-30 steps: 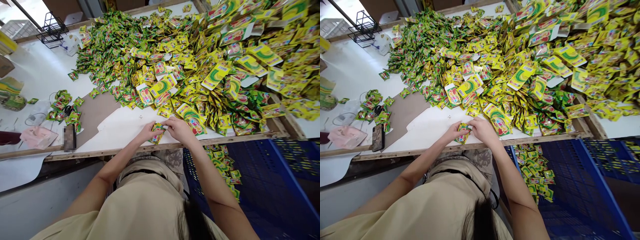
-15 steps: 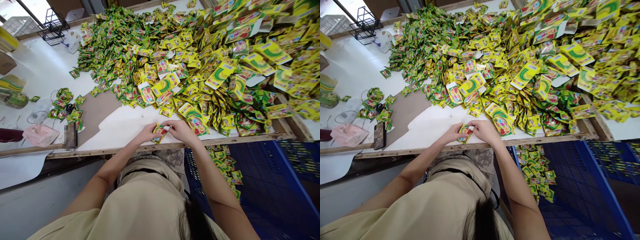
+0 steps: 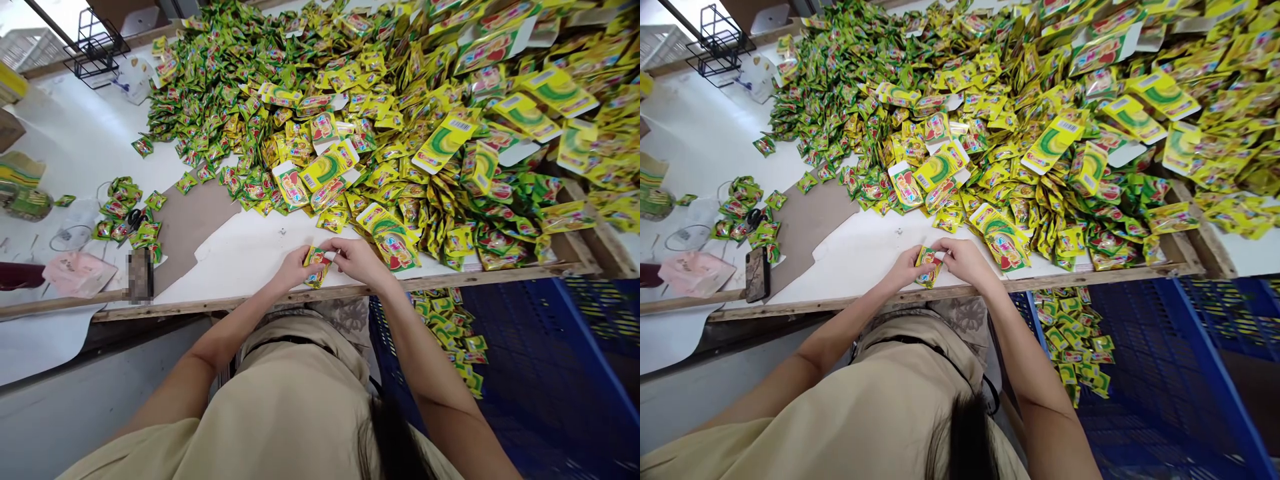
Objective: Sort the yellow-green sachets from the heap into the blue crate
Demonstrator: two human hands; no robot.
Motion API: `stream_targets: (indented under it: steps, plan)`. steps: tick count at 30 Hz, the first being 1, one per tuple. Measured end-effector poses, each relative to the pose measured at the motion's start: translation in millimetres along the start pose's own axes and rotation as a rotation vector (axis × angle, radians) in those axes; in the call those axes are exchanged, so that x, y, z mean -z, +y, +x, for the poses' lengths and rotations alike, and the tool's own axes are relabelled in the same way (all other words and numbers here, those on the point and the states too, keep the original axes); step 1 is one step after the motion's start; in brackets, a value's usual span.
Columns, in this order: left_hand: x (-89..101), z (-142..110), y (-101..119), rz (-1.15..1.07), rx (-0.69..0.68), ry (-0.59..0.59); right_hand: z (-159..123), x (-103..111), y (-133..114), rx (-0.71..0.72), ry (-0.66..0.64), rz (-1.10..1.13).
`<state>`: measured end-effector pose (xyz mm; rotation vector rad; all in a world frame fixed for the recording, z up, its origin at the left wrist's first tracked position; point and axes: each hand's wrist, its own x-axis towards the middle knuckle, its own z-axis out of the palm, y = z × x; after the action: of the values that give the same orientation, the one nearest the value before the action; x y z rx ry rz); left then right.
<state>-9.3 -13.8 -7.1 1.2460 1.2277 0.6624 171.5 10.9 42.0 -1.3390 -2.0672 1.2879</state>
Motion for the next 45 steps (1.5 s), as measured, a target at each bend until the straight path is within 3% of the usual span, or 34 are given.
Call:
stream_targets:
  steps: [8, 13, 18, 23, 26, 29, 33, 39, 45]
  plan:
    - [7.7, -3, 6, -0.040, -0.039, -0.170, 1, 2, 4, -0.043, -0.173, 0.080]
    - [8.0, -4, 3, -0.056, -0.017, -0.203, 9, 8, 0, -0.069, -0.260, -0.002]
    - [7.9, -4, -4, -0.027, -0.032, -0.210, 12, 4, -9, -0.080, -0.144, -0.208]
    - [9.7, -5, -5, 0.000, -0.036, -0.206, 10, -5, -1, 0.002, -0.097, -0.093]
    - [10.7, -5, 0, -0.025, -0.018, -0.247, 9, -6, 3, -0.002, -0.131, 0.058]
    - [11.2, -4, 6, -0.101, -0.003, -0.316, 8, -1, -1, -0.076, -0.259, 0.181]
    - [11.5, -2, 8, -0.170, 0.027, -0.349, 9, 6, -8, -0.126, -0.359, 0.198]
    - [12.5, 2, 3, -0.160, -0.005, -0.369, 15, -4, 2, 0.043, -0.236, -0.007]
    - [12.2, 1, 8, -0.070, -0.031, -0.373, 15, -7, 1, 0.015, -0.232, -0.042]
